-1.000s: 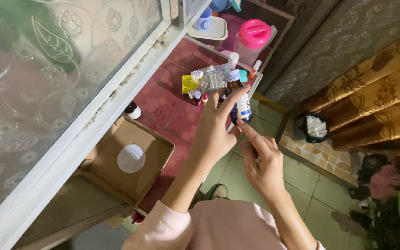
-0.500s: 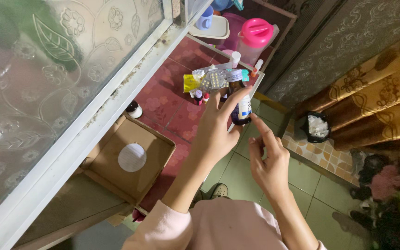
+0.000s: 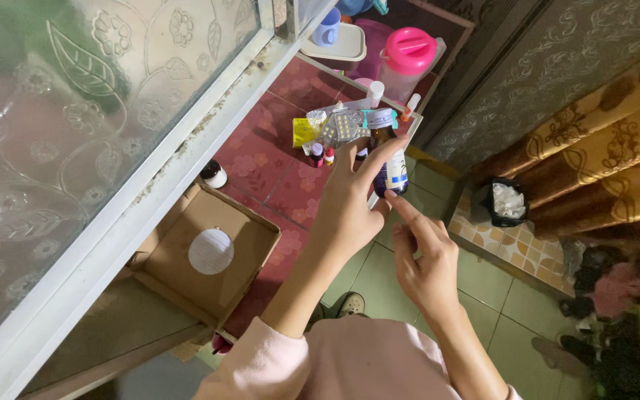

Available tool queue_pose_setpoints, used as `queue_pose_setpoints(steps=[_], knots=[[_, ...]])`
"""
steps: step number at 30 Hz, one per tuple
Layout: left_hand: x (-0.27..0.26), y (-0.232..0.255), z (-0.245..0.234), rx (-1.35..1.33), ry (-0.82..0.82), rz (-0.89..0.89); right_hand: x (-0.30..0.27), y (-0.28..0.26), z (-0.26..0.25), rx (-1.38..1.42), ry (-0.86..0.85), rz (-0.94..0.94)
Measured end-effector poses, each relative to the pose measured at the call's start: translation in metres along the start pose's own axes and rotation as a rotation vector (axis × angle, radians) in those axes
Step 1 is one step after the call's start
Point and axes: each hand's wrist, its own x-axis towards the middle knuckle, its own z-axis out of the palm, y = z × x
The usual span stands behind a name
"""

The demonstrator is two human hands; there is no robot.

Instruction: The person organizes various medicines and blister packs on a tiled countertop. They pick up items from a cardboard box and the counter, inspecting labels and arranging them into a neat pile. The person handles blister packs, small bottles, and boxes, moving them from a disorganized state to a consolidated group.

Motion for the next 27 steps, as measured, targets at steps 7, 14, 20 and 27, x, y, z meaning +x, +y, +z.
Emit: queue_pose_setpoints(steps=[7,14,20,27], knots=[[0.0013,-0.0011,-0.0028,0.024,-0.001,-0.045,-0.0012,0.0017,-0.0002,0.014,0.045,0.073],[0.0012,-0.0062,-0.0010,-0.005,0.029,-0.012,-0.0031,0.0019,0.0014,0.057,0.071,0.127],[0.0025,-0.0055,-0.0020,0.010,0.011,-0.041,-0.0035,0.0047,0.0032,0.028,0.055,0.064],[0.0028,-0.0037,-0.0020,0.009,0.011,-0.029,-0.0012,0.0040,0.0012,0.005,0.032,-0.001]])
